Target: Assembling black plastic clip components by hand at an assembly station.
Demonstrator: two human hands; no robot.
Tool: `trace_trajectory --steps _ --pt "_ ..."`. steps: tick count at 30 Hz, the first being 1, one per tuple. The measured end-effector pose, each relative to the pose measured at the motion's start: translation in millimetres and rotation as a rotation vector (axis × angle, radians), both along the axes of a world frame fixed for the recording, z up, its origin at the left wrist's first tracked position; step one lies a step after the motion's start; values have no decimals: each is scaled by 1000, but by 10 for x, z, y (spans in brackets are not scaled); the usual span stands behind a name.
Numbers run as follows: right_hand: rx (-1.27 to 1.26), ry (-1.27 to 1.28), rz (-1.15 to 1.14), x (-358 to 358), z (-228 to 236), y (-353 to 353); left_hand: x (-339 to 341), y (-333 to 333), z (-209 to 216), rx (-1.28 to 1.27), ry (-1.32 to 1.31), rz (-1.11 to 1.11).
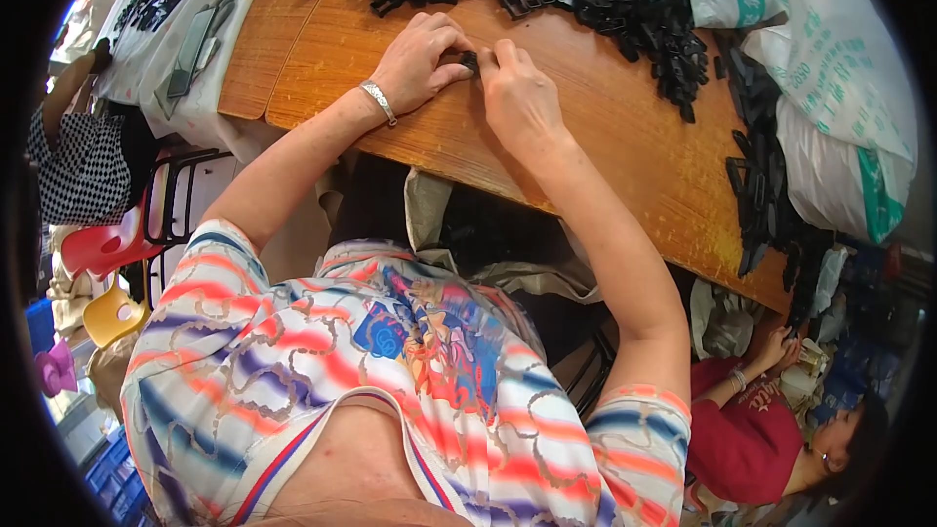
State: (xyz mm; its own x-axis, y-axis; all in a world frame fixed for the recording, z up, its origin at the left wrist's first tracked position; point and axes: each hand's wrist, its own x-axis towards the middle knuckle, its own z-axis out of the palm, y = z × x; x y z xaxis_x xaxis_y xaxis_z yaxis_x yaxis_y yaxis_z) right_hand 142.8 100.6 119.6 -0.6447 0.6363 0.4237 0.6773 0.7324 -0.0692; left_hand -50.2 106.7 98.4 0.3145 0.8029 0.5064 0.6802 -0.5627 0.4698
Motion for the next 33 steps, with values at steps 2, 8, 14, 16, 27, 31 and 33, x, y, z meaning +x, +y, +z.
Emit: trace_trajectory --steps 2,8,14,16,27,31,33 --pt "-71 104 9 40 24 64 -10 56 -8 -36 18 8" --pt "-414 170 -39 450 202 -812 -160 199 339 -418 -53 -368" --pt "-318 120 44 742 172 -1360 374 639 245 -105 60 77" --pt "-403 149 96 799 217 -1286 505 712 196 -143 91 208" --pt "-137 156 -711 1192 16 804 576 557 36 -13 18 96" --pt "-202 84 -689 1149 -31 824 471 318 96 -45 1 -63" --pt "-210 164 -578 1225 -60 734 427 269 106 -86 -3 -170"
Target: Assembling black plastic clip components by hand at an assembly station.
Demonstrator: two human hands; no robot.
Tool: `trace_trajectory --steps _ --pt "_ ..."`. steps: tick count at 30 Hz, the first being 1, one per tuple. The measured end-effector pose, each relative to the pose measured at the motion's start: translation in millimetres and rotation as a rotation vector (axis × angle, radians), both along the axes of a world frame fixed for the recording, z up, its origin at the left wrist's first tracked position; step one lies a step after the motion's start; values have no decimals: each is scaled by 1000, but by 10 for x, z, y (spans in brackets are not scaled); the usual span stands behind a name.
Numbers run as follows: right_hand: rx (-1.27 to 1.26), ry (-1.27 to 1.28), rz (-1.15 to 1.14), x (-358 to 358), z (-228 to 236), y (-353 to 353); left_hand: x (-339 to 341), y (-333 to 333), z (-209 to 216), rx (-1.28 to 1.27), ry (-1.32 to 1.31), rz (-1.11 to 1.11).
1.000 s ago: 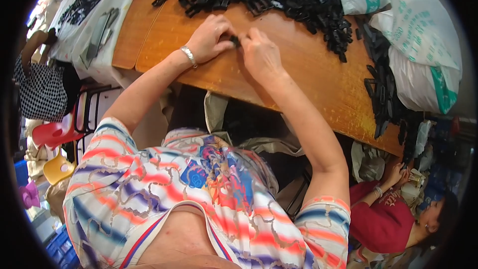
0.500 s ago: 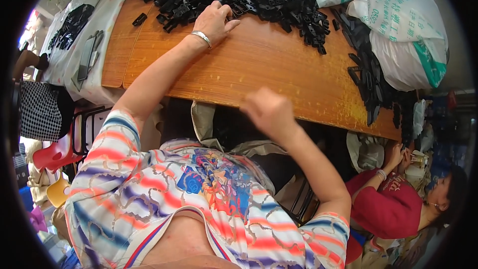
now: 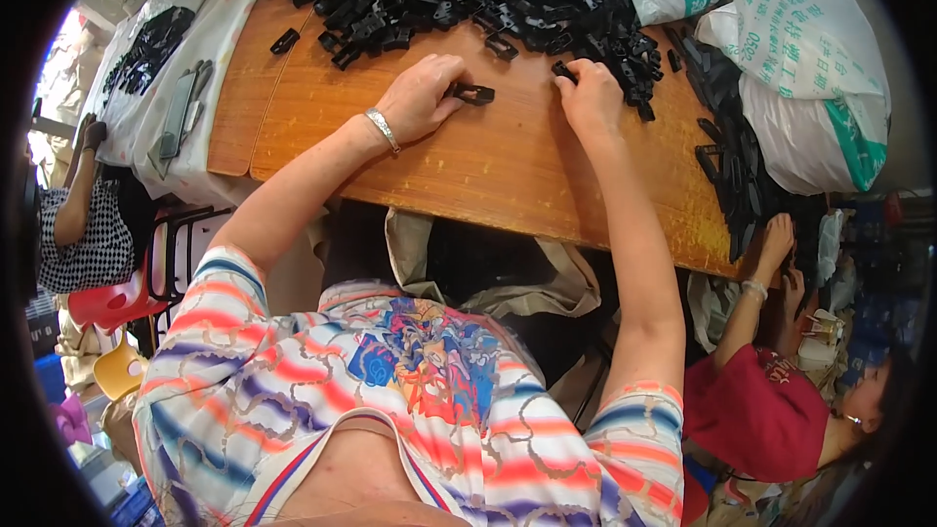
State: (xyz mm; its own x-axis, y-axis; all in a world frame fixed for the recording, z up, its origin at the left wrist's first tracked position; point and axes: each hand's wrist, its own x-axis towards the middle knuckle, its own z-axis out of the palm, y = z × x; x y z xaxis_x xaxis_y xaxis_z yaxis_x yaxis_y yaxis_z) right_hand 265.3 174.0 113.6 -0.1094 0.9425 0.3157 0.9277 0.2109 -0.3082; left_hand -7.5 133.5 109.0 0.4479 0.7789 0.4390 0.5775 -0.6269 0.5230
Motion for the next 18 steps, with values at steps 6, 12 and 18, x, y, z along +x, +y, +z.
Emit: trace_trajectory --steps 6,12,18 --pt "87 331 376 -585 243 -549 -121 -22 -148 47 -19 79" --pt "90 229 466 -823 143 -502 -65 -6 -166 5 -42 85" --pt "57 30 505 -809 109 -548 -68 -11 -150 -27 -50 84"
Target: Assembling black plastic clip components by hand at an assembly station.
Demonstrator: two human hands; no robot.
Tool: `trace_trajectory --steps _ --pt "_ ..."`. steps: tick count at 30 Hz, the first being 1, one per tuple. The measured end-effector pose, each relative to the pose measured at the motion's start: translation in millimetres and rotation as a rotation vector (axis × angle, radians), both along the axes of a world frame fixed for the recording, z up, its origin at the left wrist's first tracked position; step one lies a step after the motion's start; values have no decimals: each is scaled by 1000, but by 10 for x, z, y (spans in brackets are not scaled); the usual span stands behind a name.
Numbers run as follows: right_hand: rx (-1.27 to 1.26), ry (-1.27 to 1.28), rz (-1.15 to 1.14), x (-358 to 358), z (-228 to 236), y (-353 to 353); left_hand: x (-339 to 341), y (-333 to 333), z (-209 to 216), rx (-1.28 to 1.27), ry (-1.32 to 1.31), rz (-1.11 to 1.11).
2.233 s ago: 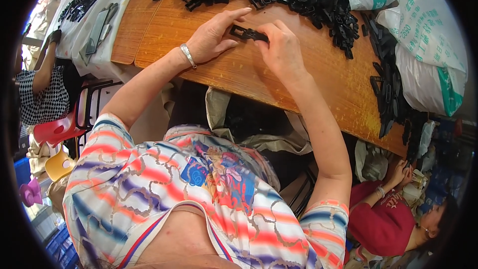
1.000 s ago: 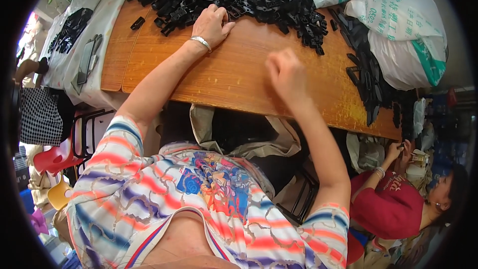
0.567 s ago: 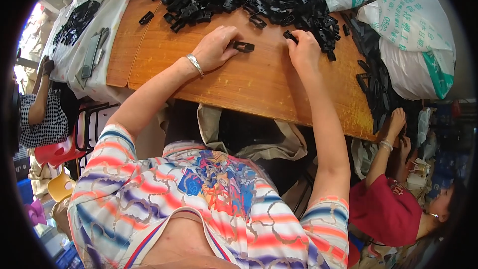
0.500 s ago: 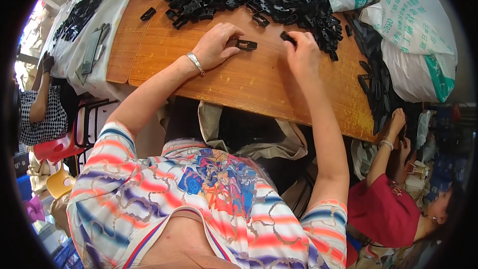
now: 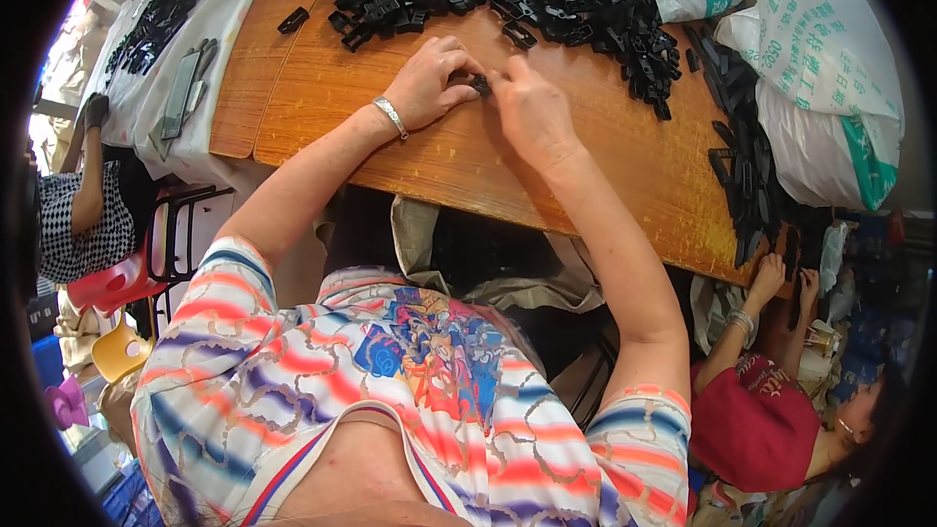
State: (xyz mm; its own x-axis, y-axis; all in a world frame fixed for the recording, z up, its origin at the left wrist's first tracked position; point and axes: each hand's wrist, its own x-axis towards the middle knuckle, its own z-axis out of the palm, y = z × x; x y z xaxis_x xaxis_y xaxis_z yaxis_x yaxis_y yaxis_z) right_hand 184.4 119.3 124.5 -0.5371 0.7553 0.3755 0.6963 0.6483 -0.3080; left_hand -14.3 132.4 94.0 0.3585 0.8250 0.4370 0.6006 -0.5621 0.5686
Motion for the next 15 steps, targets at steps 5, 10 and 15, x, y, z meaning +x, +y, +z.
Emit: trace_trajectory --steps 5,10,15 --pt "101 -53 -58 -3 -60 -113 -20 22 92 18 78 -86" --pt "-125 58 -6 198 120 -850 -103 310 315 -218 60 -316" --pt "-208 73 56 332 47 -1664 315 555 285 233 162 -34"
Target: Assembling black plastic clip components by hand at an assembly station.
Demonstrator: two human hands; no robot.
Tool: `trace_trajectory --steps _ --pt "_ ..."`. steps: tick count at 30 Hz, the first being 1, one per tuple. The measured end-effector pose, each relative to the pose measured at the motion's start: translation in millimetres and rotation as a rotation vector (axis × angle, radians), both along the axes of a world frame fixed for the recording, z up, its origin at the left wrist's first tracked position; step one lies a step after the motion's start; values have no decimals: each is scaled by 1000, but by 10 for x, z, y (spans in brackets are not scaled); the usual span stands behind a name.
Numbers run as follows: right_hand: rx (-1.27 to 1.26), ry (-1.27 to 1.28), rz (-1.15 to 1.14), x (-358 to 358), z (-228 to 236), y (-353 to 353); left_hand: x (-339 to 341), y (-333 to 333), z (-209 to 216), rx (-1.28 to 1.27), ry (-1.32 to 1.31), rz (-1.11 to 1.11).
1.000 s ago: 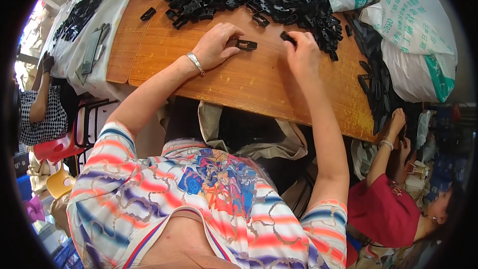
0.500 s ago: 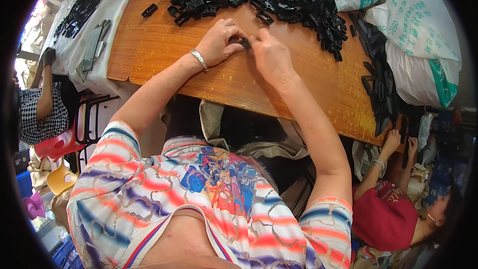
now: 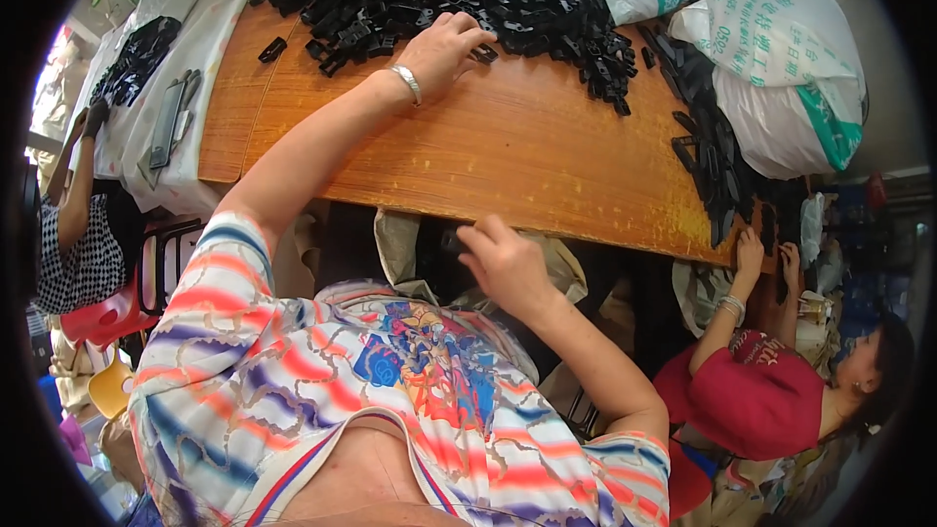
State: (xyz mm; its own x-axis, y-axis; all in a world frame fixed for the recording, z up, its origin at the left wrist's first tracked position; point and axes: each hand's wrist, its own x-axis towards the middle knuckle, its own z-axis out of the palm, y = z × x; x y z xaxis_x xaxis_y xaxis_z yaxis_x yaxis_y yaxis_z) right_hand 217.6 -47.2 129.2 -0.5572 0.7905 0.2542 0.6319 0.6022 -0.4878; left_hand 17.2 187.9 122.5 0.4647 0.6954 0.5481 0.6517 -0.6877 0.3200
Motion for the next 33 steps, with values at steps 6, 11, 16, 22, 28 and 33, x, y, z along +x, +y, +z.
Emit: trace_trajectory --steps 6,11,16,22,28,33 --pt "175 26 -61 182 169 684 85 69 -117 20 114 33" --pt "559 -157 -280 288 130 2001 9 -284 -71 -139 35 -66" --pt "462 -427 -341 327 -52 2537 -100 -544 -132 -136 -49 -19" --pt "104 -239 -427 336 63 2243 -226 -545 -196 -205 -63 34" --pt "-175 126 -363 112 194 1815 -189 -525 -248 -183 -101 75" --pt "-241 184 -319 -181 148 1775 -190 -550 -240 -183 -102 86"
